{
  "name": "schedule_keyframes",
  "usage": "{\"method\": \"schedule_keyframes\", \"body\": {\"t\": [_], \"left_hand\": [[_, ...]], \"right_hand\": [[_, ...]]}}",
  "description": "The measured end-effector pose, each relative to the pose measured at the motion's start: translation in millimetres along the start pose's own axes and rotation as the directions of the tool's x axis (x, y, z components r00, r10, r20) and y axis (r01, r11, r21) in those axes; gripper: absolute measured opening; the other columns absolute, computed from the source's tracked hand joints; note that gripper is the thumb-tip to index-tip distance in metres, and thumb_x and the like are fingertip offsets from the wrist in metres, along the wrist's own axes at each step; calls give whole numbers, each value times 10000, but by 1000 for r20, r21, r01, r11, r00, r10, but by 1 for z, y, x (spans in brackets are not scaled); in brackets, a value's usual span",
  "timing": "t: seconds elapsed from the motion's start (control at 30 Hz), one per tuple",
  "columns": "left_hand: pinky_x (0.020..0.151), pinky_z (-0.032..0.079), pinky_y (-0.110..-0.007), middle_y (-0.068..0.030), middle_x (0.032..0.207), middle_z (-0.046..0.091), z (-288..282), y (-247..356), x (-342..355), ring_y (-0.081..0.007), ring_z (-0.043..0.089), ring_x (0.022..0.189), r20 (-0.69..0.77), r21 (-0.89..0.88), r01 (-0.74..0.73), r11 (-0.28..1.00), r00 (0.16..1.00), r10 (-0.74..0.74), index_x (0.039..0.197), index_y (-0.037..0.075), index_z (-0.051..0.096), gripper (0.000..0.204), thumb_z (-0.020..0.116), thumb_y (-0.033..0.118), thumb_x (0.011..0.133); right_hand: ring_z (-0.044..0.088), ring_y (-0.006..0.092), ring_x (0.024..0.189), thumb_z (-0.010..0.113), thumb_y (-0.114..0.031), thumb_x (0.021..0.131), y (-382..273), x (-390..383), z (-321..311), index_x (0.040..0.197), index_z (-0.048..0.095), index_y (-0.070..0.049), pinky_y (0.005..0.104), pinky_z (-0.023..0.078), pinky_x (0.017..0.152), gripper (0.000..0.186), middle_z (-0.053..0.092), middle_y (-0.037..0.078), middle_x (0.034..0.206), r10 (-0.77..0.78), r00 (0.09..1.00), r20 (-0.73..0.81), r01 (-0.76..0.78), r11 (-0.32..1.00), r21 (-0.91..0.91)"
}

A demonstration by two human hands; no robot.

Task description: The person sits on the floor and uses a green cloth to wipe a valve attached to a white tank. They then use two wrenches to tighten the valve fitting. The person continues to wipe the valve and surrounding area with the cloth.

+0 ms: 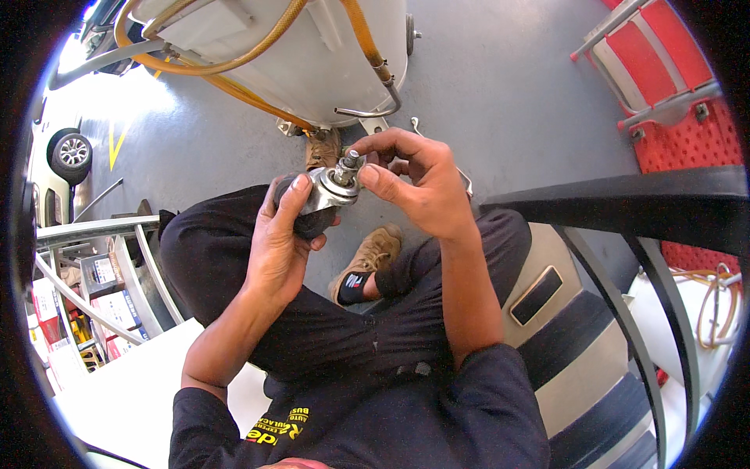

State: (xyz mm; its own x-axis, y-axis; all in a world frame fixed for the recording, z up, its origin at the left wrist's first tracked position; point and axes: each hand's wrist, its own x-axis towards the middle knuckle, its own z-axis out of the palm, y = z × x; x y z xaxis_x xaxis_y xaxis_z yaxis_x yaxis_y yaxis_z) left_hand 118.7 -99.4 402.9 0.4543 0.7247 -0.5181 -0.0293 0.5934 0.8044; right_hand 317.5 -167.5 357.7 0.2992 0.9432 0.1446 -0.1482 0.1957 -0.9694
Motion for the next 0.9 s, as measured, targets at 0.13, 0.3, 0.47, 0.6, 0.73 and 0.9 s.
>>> {"method": "schedule_keyframes", "body": {"t": [0.13, 0.3, 0.47, 0.6, 0.73, 0.9], "left_hand": [[522, 429, -236, -38, 965, 690, 5, -1, -2, -138, 688, 772, -27, 131, -72, 989, 997, 76, 1213, 84, 548, 424, 771, 329, 949], [526, 425, -230, -40, 970, 688, 8, -3, 0, -125, 680, 763, -40, 178, -132, 975, 989, 141, 1249, 62, 527, 471, 794, 287, 933], [524, 427, -224, -32, 951, 691, 6, -3, 1, -117, 678, 751, -70, 212, -116, 970, 989, 133, 1225, 65, 549, 442, 791, 295, 936], [500, 437, -207, -26, 937, 706, -1, 0, 4, -119, 692, 751, -123, 126, -51, 991, 990, 66, 1138, 87, 619, 375, 773, 369, 944], [488, 427, -192, -46, 967, 718, -3, 13, 5, -137, 710, 777, -133, 17, -79, 997, 988, 81, 1133, 97, 623, 382, 755, 408, 954], [517, 415, -199, -33, 965, 714, -8, 21, 7, -129, 687, 784, -145, -89, -98, 991, 986, 85, 1129, 107, 633, 365, 748, 410, 960]], "right_hand": [[622, 96, 844, 827, -178, 877, -2, -1, -10, 1070, 718, 59, 239, 522, 756, 324, 689, 70, 950, 17, 997, 80, -14, 999, -44], [621, 96, 806, 834, -122, 854, -3, -3, -20, 1031, 720, 55, 238, 519, 719, 275, 690, 80, 958, 7, 995, 103, 2, 996, -91], [636, 104, 800, 828, -162, 865, 5, -3, -42, 1017, 745, 31, 243, 526, 721, 260, 712, 68, 936, -42, 999, -31, 41, 998, -50], [636, 128, 772, 816, -154, 859, 68, 22, -91, 1042, 755, 31, 266, 524, 698, 267, 726, 70, 927, 43, 881, -470, -64, 998, -29], [685, 169, 771, 828, -174, 817, 186, 50, -148, 1046, 774, 8, 317, 551, 704, 297, 755, 102, 896, 170, 670, -723, -472, 848, -239], [749, 326, 980, 804, -166, 775, 275, 41, -141, 1051, 778, -51, 409, 583, 888, 300, 766, 191, 1020, 187, 745, -641, -663, 321, -676]]}}
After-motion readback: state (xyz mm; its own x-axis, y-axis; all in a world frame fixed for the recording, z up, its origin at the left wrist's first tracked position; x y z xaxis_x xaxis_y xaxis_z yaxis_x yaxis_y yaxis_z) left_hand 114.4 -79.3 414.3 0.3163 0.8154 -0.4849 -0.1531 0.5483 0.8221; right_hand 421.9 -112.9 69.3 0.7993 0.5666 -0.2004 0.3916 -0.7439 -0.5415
